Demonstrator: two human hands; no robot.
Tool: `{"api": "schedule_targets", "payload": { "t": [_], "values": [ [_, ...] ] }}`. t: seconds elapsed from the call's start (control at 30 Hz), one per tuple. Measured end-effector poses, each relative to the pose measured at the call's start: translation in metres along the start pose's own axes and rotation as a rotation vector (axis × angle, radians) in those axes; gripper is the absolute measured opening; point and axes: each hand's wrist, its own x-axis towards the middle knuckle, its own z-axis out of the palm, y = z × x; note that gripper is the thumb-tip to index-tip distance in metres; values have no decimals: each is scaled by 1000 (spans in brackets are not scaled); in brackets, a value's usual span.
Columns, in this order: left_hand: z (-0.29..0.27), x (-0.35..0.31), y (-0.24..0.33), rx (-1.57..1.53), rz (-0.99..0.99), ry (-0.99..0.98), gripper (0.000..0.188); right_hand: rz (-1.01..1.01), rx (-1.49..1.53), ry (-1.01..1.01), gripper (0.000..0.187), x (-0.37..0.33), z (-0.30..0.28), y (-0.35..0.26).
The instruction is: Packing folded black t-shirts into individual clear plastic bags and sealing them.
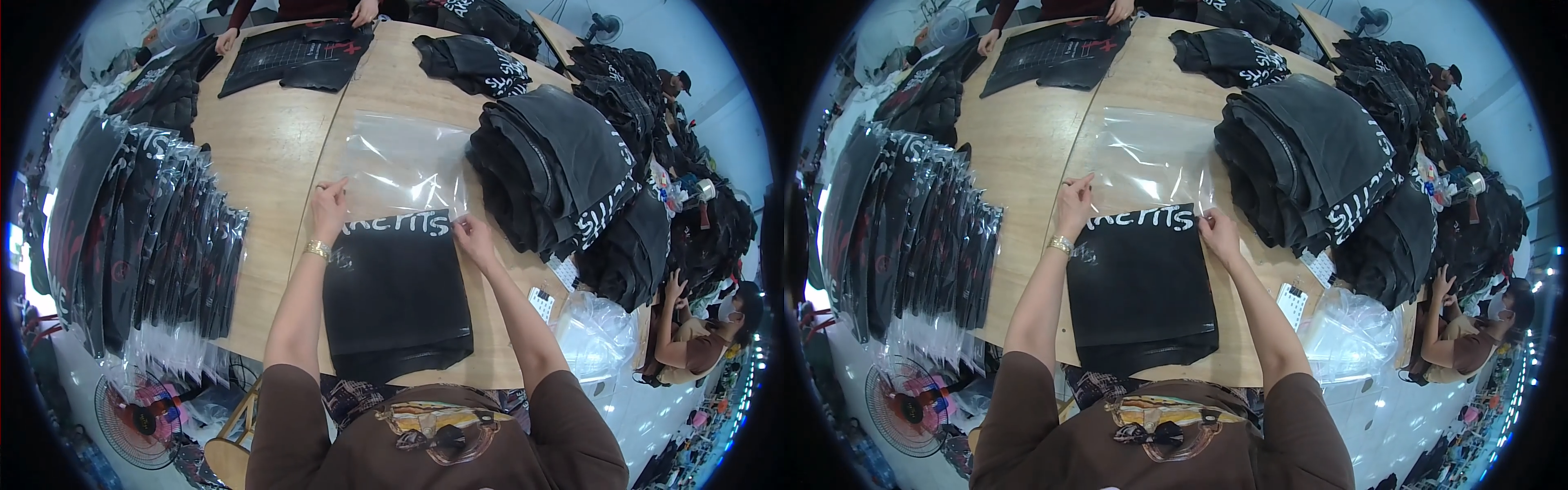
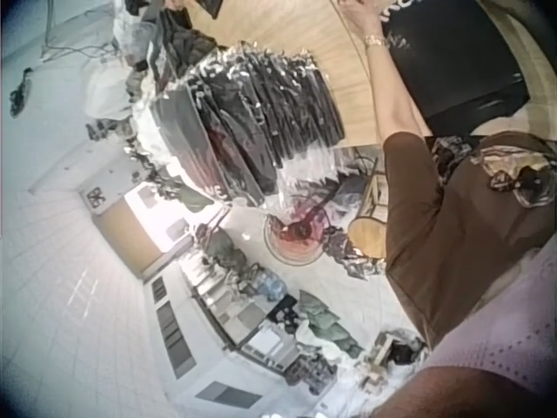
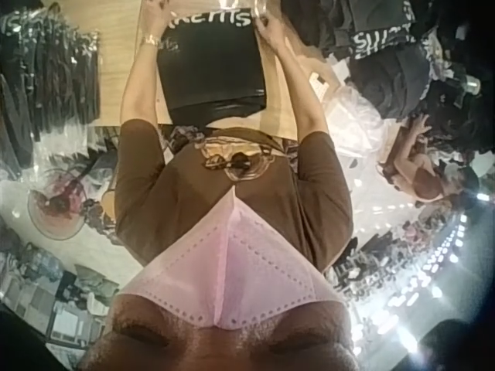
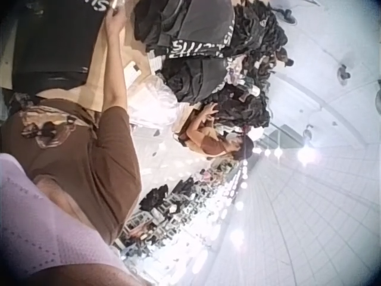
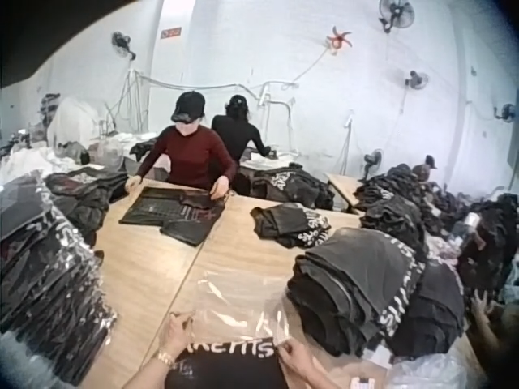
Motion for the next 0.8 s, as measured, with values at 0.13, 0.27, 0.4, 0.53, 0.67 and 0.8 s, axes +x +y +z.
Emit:
{"api": "schedule_targets", "payload": {
  "t": [0.13,0.27,0.4,0.53,0.67,0.8],
  "values": [
    [-30,-3,-7,84,123,-96,37,69,41,-99,19,-4,7,4],
    [-57,-18,-16,41,174,-133,41,354,-91,-449,18,3,-11,-41],
    [-66,-18,-6,-19,43,-249,38,-141,-777,-149,13,3,-5,-100],
    [-62,-15,-6,-29,49,-238,32,-567,-286,-298,12,13,74,-144],
    [-64,-15,-27,-20,210,-185,34,-595,-359,-406,15,0,121,-168],
    [-66,-12,-30,-126,102,-282,36,-650,-282,-343,12,3,122,-152]
  ]
}}
